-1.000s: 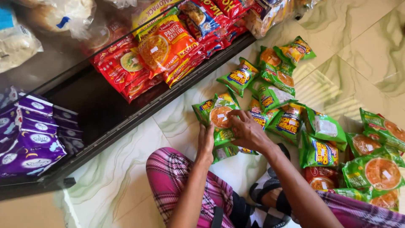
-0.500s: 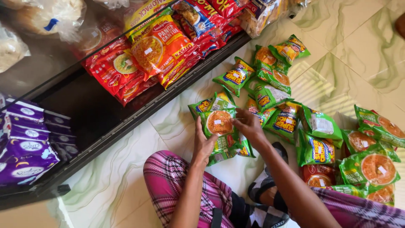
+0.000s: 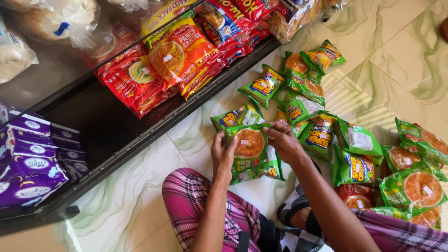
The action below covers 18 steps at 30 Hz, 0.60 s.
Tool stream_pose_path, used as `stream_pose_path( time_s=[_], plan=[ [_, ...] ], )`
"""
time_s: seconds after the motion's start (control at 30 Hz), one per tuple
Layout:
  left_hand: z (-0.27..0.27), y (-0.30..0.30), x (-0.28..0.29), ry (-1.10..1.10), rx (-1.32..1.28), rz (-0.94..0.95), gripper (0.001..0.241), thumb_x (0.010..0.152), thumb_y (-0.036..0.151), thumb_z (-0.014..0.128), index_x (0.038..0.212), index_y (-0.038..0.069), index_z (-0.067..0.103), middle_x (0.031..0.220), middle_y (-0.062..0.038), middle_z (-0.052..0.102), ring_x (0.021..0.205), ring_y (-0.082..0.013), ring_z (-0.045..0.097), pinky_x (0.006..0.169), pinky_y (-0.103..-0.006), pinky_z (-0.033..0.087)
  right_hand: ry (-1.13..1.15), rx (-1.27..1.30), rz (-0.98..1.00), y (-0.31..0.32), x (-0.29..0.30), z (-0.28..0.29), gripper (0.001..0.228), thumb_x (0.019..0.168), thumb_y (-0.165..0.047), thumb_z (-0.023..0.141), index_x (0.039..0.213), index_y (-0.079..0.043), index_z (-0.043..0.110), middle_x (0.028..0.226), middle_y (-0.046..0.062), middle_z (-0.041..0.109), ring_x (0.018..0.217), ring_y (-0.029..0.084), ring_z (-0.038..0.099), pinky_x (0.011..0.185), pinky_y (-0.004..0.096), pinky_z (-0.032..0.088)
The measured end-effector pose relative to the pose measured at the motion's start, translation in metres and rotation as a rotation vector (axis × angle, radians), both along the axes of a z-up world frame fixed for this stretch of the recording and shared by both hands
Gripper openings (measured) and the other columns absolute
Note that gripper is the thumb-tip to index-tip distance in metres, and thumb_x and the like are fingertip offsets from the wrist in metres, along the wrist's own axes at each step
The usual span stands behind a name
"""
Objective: Organizing and restocking instant noodle packets on a shelf in a grocery store.
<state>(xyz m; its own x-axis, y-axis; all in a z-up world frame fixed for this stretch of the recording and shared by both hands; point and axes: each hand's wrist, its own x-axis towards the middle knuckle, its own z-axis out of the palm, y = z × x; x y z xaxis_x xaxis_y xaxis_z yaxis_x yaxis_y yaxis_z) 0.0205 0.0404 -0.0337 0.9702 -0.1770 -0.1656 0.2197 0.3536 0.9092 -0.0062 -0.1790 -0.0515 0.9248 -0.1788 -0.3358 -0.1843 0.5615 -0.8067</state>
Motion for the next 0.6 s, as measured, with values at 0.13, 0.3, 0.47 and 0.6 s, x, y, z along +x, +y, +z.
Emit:
stream_pose_path(
  time_s=[0.13, 0.3, 0.47, 0.6],
  plan=[
    [-0.024, 0.000, 0.006, 0.030, -0.057, 0.014, 0.039, 0.096, 0.018, 0.074, 0.129, 0.002, 0.062, 0.109, -0.002, 0.068, 0.092, -0.0073, 0.061, 0.077, -0.0248, 0.048, -0.073, 0.110, 0.004, 0.003, 0.003, 0.002, 0.006, 0.096, -0.004, 0.067, 0.101, -0.005, 0.071, 0.095, 0.005, 0.074, 0.086, 0.016, 0.069, 0.080, 0.032, 0.056],
    [-0.033, -0.003, 0.007, 0.089, -0.057, -0.033, 0.026, 0.094, 0.013, 0.076, 0.116, 0.000, 0.074, 0.099, 0.001, 0.070, 0.087, -0.0074, 0.061, 0.080, -0.0238, 0.050, -0.108, 0.117, -0.029, 0.008, 0.000, -0.002, 0.006, 0.099, -0.002, 0.067, 0.104, -0.005, 0.071, 0.102, 0.007, 0.073, 0.098, 0.017, 0.068, 0.089, 0.033, 0.057],
    [-0.037, -0.008, 0.003, 0.041, -0.112, 0.006, 0.027, 0.091, 0.008, 0.076, 0.117, 0.001, 0.074, 0.101, 0.001, 0.071, 0.088, -0.0074, 0.061, 0.081, -0.0236, 0.050, 0.000, -0.050, 0.102, 0.021, -0.003, 0.028, 0.020, 0.090, -0.002, 0.068, 0.110, -0.006, 0.072, 0.111, 0.012, 0.074, 0.100, 0.024, 0.070, 0.091, 0.041, 0.058],
    [-0.029, -0.007, 0.005, 0.029, -0.222, -0.009, 0.035, 0.090, 0.005, 0.072, 0.125, 0.002, 0.072, 0.110, -0.001, 0.071, 0.093, -0.0083, 0.062, 0.086, -0.0235, 0.050, -0.157, -0.019, 0.244, 0.017, -0.004, 0.016, 0.013, 0.090, -0.001, 0.074, 0.102, 0.001, 0.069, 0.125, 0.018, 0.073, 0.112, 0.026, 0.071, 0.103, 0.044, 0.056]
  ],
)
